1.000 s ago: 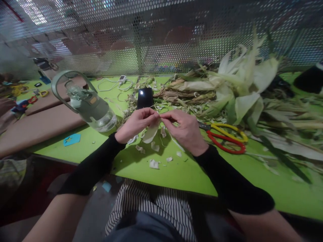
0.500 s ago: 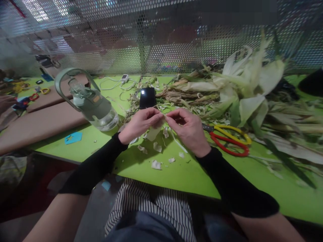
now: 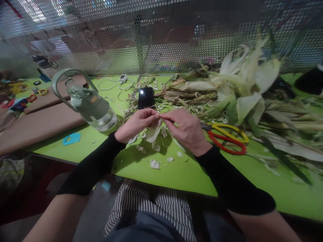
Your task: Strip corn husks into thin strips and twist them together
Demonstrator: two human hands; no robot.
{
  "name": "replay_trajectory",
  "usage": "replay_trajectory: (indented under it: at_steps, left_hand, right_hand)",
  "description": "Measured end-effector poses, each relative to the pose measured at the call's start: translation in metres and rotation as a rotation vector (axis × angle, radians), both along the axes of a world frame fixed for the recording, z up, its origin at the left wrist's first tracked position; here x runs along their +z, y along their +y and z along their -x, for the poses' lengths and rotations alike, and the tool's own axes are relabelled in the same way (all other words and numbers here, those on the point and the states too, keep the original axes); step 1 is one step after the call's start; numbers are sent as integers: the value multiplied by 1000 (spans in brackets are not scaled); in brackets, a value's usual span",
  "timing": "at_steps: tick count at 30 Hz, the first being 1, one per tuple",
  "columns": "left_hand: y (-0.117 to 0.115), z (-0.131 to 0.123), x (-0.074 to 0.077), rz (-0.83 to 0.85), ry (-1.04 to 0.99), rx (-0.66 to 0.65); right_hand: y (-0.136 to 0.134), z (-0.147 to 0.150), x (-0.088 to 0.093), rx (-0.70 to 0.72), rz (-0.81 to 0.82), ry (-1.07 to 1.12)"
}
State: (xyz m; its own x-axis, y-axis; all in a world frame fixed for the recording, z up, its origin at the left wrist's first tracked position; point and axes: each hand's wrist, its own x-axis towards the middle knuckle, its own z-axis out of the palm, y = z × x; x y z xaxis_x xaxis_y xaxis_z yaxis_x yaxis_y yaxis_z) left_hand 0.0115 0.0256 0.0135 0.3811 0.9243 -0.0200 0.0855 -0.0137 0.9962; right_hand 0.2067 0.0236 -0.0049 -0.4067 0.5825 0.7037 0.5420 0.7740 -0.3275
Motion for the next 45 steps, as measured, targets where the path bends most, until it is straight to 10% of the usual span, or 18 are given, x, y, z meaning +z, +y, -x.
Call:
replay_trajectory:
  at_steps: [15,33,45]
  left_hand:
    - [-5,1,-6,-44,0,49]
    - [-1,1,-1,88,-107,29]
    - [-1,-2,-7,-81,-71,20]
  right_hand:
    - [-9,12,0,-37,259,197]
    - [-7,6,-2,-15,75,80]
    - [-1,8,-10,-5,397,376]
